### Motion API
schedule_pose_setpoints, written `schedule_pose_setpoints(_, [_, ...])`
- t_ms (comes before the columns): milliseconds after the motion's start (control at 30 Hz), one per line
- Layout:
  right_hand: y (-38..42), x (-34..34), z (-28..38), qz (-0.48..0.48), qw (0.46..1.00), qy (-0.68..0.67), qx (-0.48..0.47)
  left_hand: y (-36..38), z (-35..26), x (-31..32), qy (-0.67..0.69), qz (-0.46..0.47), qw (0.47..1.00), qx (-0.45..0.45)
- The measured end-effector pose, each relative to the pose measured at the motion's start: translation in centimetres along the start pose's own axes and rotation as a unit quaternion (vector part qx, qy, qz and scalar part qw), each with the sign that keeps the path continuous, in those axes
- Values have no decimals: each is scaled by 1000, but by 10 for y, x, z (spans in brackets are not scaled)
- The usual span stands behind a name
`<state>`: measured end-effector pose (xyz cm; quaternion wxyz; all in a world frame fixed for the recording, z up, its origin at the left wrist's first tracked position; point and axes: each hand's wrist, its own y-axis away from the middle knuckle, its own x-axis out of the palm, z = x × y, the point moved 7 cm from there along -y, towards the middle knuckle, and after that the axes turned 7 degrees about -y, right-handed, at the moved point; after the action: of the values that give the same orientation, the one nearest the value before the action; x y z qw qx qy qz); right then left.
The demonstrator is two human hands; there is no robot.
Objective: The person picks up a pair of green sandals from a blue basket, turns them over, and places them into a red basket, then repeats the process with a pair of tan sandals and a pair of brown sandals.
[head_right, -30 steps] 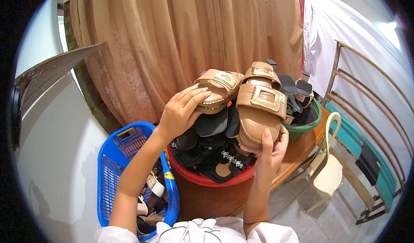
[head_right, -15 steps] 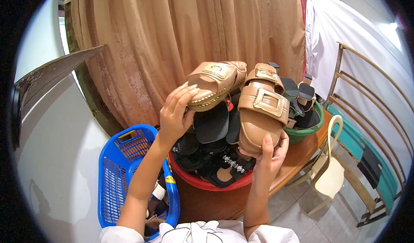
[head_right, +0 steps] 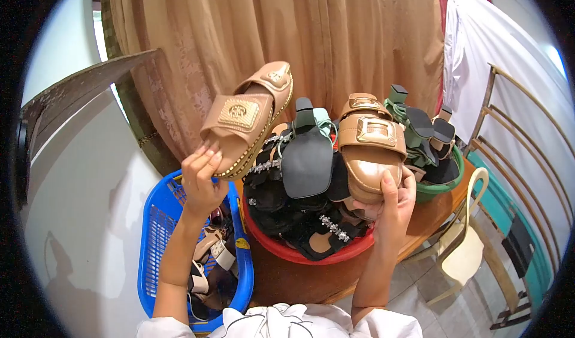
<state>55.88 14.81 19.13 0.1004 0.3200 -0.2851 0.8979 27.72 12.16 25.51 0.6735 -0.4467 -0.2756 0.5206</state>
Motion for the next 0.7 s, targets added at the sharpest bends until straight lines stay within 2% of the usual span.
schedule_pose_setpoints(200, [-12,4,-9,26,999,37,24,42,5,9,9,79,996,-32])
schedule_pose_setpoints(333, [-12,8,-7,49,994,81,53,77,-8,20,36,167,985,7])
schedule_pose_setpoints(367, [-13,8,-6,39,992,112,45,85,-12,22,57,168,984,-18])
schedule_pose_setpoints(467, [-16,-1,-9,56,989,129,51,93,-23,22,45,165,985,-8])
schedule_pose_setpoints(700, [-20,3,-10,52,994,85,35,49,-18,21,108,159,969,-155])
